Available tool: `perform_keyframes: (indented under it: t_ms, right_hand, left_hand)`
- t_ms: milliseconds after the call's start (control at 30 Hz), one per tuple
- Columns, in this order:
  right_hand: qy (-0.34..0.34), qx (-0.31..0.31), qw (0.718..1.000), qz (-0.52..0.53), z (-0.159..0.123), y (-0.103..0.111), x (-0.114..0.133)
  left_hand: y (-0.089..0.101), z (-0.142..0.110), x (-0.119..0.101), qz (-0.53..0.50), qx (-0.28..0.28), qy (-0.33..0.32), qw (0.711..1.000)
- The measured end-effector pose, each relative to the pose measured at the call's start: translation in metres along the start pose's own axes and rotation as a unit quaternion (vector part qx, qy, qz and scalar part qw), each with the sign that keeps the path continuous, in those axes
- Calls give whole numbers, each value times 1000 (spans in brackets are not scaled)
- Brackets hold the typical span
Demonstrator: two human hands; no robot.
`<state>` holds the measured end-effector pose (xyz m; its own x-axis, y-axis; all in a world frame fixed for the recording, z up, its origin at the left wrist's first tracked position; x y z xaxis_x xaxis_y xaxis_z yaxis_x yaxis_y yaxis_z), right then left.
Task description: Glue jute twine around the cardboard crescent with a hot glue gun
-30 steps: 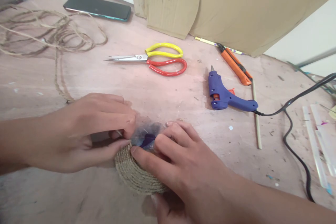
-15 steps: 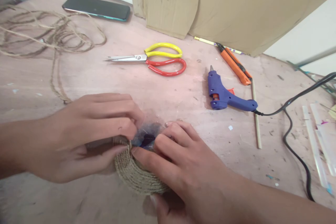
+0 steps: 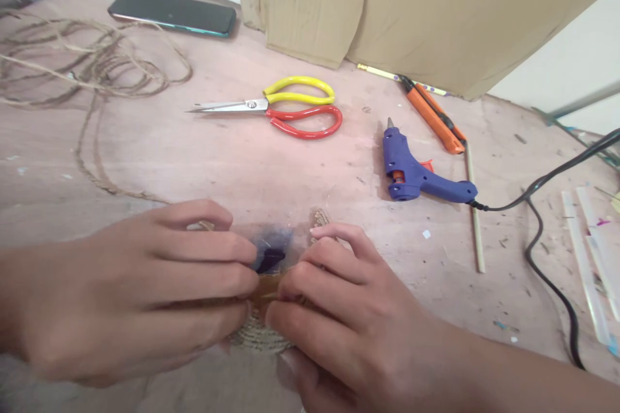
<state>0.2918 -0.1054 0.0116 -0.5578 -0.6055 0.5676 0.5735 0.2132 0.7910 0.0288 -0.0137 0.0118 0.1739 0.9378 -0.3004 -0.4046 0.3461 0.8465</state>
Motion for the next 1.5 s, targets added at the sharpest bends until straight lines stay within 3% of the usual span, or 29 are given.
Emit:
perform_keyframes:
  t_ms: [100, 367, 600, 767, 1167, 1500]
  right_hand:
    - [1, -9, 1000, 2, -1, -2, 1]
    - [-8, -5, 999, -54, 3, 2, 0]
    - [2, 30, 998, -52, 1, 7, -1]
    - [-2, 27, 997, -68, -1, 6, 0]
    - [-4, -30, 996, -82, 3, 6, 1]
    - [-1, 0, 999, -54, -1, 0, -4]
  left_hand:
    - [-1, 2, -2, -9, 36, -33, 999]
    - [7, 1, 4, -12, 49, -40, 998]
    - [0, 0, -4, 23, 12, -20, 999]
    - [-2, 2, -4, -27, 36, -11, 999]
    - [8, 1, 0, -98, 48, 35, 993]
    - [-4, 2, -5, -31, 59, -8, 998]
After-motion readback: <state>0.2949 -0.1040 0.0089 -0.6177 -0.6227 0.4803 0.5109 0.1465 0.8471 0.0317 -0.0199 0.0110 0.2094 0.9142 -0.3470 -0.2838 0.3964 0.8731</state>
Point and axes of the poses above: each hand's wrist, its own z-axis towards the middle knuckle, its own y-axis out of the back of the hand, x = y × z, the point moved 1 cm from there along z, towards the middle knuckle, and after that the axes turned 9 degrees about -y, right-handed, at the moved point
